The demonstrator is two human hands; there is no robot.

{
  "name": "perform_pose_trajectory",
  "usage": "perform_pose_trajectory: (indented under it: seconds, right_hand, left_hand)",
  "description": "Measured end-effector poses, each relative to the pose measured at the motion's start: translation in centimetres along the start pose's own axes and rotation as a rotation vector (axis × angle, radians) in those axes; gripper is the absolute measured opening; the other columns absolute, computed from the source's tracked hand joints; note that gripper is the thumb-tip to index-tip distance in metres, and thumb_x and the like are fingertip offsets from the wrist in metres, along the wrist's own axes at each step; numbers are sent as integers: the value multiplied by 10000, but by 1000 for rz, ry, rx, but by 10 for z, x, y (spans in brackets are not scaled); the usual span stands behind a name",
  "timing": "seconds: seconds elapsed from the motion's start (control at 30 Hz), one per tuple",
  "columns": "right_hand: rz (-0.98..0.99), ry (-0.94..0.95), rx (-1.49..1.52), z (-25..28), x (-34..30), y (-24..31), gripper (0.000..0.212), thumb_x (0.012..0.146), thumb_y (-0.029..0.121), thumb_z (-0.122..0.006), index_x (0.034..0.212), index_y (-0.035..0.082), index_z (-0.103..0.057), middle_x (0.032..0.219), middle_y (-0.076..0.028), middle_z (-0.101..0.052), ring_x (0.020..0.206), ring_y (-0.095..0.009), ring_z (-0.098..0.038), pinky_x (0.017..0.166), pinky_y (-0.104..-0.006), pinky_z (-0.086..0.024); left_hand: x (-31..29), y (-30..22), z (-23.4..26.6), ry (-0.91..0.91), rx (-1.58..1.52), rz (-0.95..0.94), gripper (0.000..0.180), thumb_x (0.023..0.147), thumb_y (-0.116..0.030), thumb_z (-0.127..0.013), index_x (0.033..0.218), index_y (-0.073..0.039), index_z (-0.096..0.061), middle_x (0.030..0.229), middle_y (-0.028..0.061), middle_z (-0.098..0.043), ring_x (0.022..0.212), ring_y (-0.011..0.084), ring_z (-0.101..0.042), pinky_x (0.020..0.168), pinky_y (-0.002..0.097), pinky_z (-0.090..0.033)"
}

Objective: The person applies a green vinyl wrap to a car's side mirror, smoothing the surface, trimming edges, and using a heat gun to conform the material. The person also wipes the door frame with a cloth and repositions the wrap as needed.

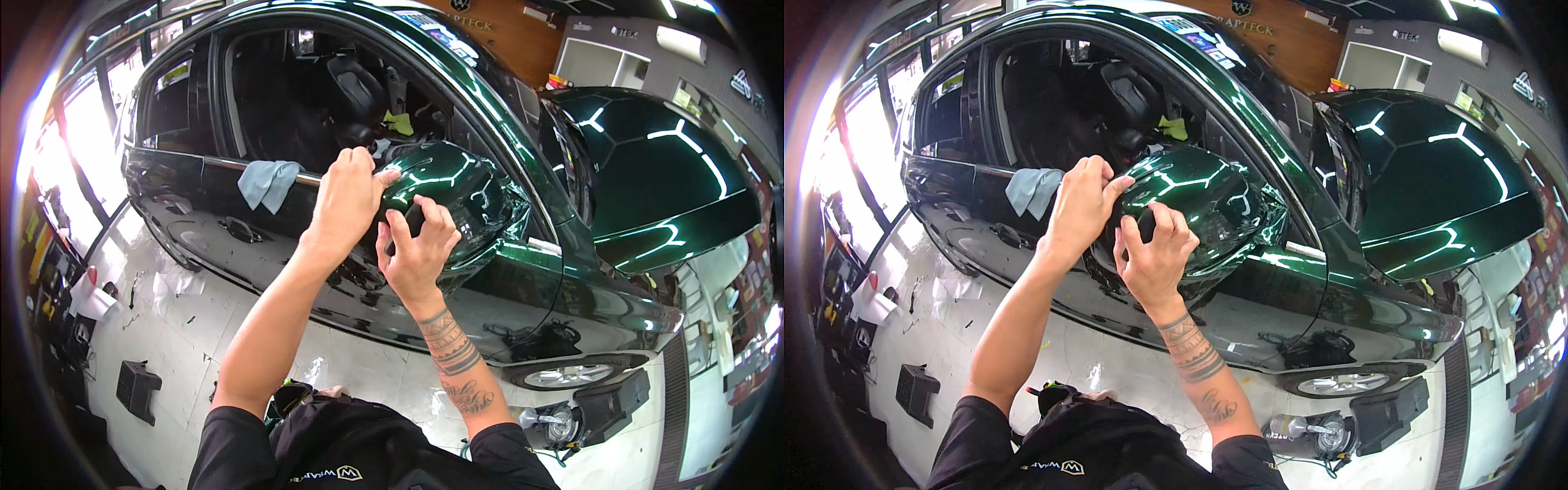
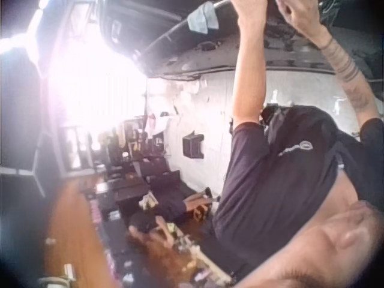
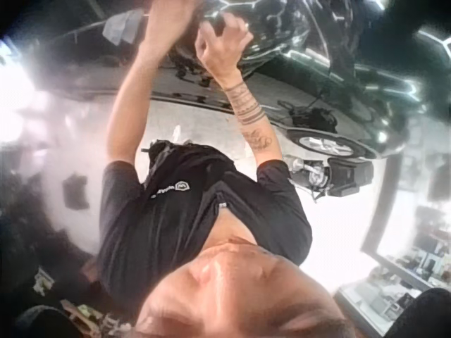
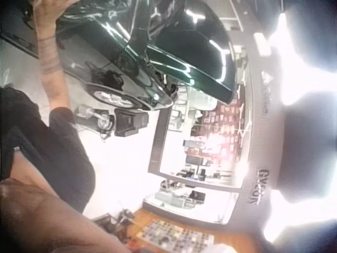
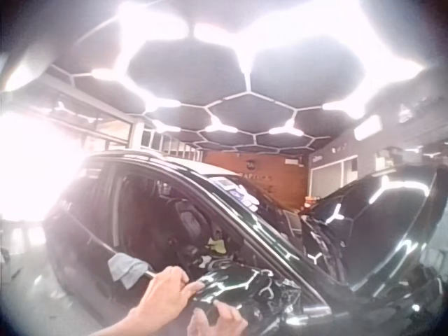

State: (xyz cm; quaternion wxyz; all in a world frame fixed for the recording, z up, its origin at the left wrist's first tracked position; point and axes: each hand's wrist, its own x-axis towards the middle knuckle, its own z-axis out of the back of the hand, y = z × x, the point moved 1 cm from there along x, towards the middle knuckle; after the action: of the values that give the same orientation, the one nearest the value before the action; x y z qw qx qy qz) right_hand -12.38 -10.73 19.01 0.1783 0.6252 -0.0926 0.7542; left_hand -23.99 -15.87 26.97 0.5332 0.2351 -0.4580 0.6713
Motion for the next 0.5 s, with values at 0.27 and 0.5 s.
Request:
perform_pose_trajectory:
  seconds: [0.27,0.5]
  right_hand:
    - [-18,-35,19,-6,4,3,244,799,241,-715,1024,179,-645,1250,-125,-505,1148,-329,-474,856,-468,-358]
    - [-46,-66,15,-7,3,-1,285,773,246,-733,1032,172,-641,1217,-125,-504,1129,-337,-474,844,-468,-363]
  left_hand:
    - [0,-8,-5,65,218,55,308,969,-293,-609,962,-3,-506,955,230,-548,835,440,-649,671,485,-544]
    - [9,-4,2,167,194,68,537,837,-475,-741,808,37,-579,715,265,-639,700,446,-666,615,462,-537]
